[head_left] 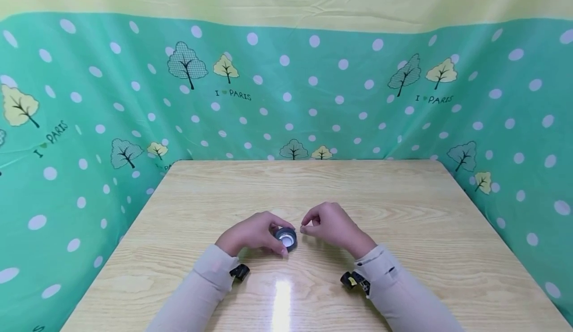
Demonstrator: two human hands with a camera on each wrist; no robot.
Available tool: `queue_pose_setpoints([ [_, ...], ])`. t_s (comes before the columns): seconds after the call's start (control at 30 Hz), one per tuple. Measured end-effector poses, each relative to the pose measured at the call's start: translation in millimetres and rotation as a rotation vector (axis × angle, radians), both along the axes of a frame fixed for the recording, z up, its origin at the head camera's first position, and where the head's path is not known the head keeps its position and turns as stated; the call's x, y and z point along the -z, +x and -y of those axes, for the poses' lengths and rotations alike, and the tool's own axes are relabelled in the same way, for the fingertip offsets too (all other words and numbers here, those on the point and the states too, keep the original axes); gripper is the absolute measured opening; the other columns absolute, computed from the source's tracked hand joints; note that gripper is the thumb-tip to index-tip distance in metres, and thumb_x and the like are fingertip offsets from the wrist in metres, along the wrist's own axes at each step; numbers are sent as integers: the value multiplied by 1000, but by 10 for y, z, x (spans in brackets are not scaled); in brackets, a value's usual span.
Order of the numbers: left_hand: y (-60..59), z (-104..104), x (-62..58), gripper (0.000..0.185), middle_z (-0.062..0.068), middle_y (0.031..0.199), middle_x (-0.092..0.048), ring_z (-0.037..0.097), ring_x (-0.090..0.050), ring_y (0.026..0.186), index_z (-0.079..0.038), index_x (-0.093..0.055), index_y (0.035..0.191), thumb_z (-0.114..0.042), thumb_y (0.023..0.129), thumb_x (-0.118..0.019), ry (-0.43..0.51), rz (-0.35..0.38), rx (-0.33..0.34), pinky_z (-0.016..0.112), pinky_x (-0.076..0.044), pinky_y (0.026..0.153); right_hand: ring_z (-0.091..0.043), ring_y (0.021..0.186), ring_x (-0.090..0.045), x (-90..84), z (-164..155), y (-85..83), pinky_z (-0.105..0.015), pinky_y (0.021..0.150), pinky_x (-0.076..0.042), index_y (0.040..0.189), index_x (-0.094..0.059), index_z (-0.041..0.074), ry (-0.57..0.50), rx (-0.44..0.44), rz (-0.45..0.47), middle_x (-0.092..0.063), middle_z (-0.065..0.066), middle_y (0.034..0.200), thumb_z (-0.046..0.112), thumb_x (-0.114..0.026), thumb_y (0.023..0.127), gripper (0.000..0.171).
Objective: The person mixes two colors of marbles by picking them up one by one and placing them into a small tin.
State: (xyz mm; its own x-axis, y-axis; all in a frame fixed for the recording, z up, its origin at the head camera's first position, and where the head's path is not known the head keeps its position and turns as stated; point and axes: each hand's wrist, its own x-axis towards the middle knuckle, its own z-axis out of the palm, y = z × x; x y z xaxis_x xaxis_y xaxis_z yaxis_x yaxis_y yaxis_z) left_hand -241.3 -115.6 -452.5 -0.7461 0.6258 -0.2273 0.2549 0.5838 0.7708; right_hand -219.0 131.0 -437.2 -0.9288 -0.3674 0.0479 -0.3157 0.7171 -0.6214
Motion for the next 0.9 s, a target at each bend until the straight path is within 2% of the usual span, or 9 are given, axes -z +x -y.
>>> queue_pose_setpoints([
  [0.17,4,4,15,55,2,103,-75,16,-68,81,-25,-76,124,-25,73,-96,25,41,-16,34,-59,66,-7,54,-47,24,53,24,-22,49,-38,88,-82,24,-14,-30,9,-55,7,59,26,-84,86,4],
  [0.37,-1,11,20,56,2,103,-74,17,-67,80,-28,-75,125,-26,73,-96,24,50,-25,34,-59,65,-6,53,-44,39,106,52,-21,49,-34,91,-83,22,-45,-65,9,-52,7,58,25,-84,87,5],
  [0.67,0,16,1,59,2,103,-74,17,-68,86,-25,-74,127,-23,73,-96,35,75,-38,34,-61,68,-6,52,-44,67,159,79,-21,49,-35,95,-83,17,-44,-89,3,-53,8,59,23,-83,89,9],
  [0.9,4,19,11,60,3,101,-74,16,-69,84,-21,-74,129,-20,73,-96,46,89,-38,32,-61,67,-4,51,-43,83,183,94,-20,48,-35,93,-83,20,-47,-102,2,-53,10,58,24,-83,89,6],
])
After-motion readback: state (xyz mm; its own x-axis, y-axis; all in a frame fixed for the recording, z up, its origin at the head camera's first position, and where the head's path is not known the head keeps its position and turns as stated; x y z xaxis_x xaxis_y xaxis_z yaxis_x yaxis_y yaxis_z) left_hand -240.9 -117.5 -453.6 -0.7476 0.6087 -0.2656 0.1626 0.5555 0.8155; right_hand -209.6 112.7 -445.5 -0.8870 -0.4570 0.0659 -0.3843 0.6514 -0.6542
